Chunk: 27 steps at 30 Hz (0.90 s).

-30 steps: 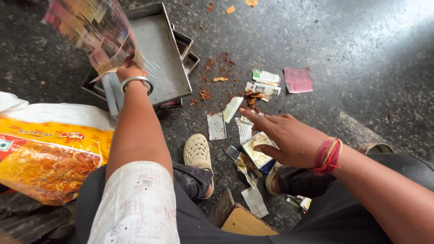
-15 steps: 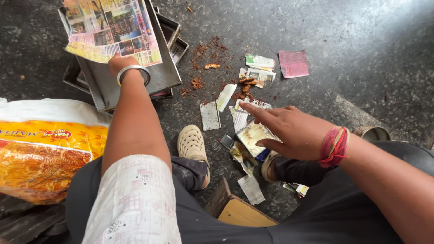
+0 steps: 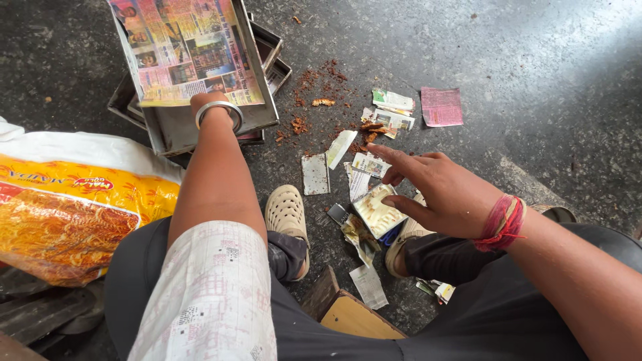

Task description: The person scrapes debris from a metal tray and then scrubs the inside of several metal containers using a cloth and a metal scraper. The person handles the containers one at a time, wiping and scraping them before setting them aside.

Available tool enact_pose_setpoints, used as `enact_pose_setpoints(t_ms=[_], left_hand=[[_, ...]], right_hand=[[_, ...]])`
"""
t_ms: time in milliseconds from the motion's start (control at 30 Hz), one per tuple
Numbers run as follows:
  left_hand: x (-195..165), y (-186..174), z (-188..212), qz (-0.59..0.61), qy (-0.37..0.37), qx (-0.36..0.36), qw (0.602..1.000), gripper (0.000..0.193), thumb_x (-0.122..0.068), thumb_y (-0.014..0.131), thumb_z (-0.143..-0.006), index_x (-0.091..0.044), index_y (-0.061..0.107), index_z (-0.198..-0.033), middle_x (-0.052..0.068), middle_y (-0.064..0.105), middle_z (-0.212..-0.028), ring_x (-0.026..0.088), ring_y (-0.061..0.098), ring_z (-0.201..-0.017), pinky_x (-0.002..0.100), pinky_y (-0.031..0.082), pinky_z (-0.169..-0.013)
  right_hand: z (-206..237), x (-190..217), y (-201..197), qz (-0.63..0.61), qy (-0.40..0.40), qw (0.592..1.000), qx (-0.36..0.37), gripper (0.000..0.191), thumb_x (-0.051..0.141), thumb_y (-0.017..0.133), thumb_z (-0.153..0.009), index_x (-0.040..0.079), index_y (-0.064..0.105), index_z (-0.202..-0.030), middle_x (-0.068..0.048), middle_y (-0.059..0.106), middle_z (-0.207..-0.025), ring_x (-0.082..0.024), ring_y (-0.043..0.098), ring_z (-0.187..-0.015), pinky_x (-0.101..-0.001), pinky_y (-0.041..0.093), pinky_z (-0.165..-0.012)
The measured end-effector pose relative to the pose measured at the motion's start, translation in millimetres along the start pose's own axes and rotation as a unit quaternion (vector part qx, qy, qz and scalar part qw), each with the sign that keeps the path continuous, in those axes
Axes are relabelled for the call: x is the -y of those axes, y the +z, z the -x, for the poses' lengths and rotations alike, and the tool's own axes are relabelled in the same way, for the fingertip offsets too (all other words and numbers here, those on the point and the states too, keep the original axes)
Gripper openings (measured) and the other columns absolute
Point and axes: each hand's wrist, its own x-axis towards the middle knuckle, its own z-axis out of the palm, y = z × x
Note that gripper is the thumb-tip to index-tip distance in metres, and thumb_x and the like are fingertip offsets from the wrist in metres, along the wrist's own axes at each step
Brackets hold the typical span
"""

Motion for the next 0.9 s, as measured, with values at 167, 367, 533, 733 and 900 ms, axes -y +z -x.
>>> enact_pose_setpoints(t_ms=[167,367,533,733,900], left_hand=[[1,-6,0,-0.067,0.009,0.036,0.997,0.012,-0.004,0.064,-0.09,0.006,0.069,-0.087,0.019,0.072,-0.081,0.022,0.064,-0.064,0.045,0.041,-0.053],[-1,-8,2,-0.042,-0.007,0.027,0.999,0.016,-0.009,0.068,-0.089,0.005,0.066,-0.082,0.017,0.071,-0.076,0.018,0.066,-0.057,0.042,0.045,-0.049],[1,-14,7,-0.056,-0.016,0.025,0.998,0.02,-0.016,0.069,-0.091,0.003,0.067,-0.086,0.016,0.07,-0.077,0.018,0.063,-0.057,0.042,0.044,-0.05],[-8,-13,11,-0.067,-0.008,0.067,0.995,0.019,-0.014,0.062,-0.093,0.003,0.071,-0.092,0.015,0.07,-0.08,0.019,0.06,-0.06,0.044,0.04,-0.053],[-7,-15,15,-0.033,-0.016,0.073,0.997,0.022,-0.018,0.06,-0.093,0.001,0.069,-0.101,0.014,0.073,-0.085,0.021,0.067,-0.065,0.04,0.05,-0.056]], right_hand=[[-1,3,6,0.006,-0.008,1.0,0.021,0.076,0.027,0.065,-0.091,0.014,0.029,-0.156,-0.01,0.075,-0.111,-0.033,0.068,-0.105,-0.0469,0.045,-0.097],[-6,4,10,0.022,-0.004,0.999,0.036,0.075,0.028,0.064,-0.092,0.015,0.028,-0.156,-0.008,0.075,-0.112,-0.031,0.068,-0.106,-0.047,0.043,-0.099],[-4,6,12,0.034,-0.014,0.998,0.043,0.075,0.028,0.063,-0.092,0.015,0.027,-0.157,-0.008,0.075,-0.112,-0.029,0.068,-0.109,-0.0468,0.043,-0.1],[3,10,12,0.039,-0.004,0.998,0.049,0.076,0.029,0.061,-0.093,0.016,0.024,-0.158,-0.008,0.074,-0.116,-0.029,0.067,-0.11,-0.0473,0.041,-0.102],[2,12,8,0.039,0.002,0.998,0.048,0.076,0.03,0.061,-0.093,0.015,0.023,-0.157,-0.008,0.074,-0.115,-0.03,0.067,-0.112,-0.0483,0.041,-0.102]])
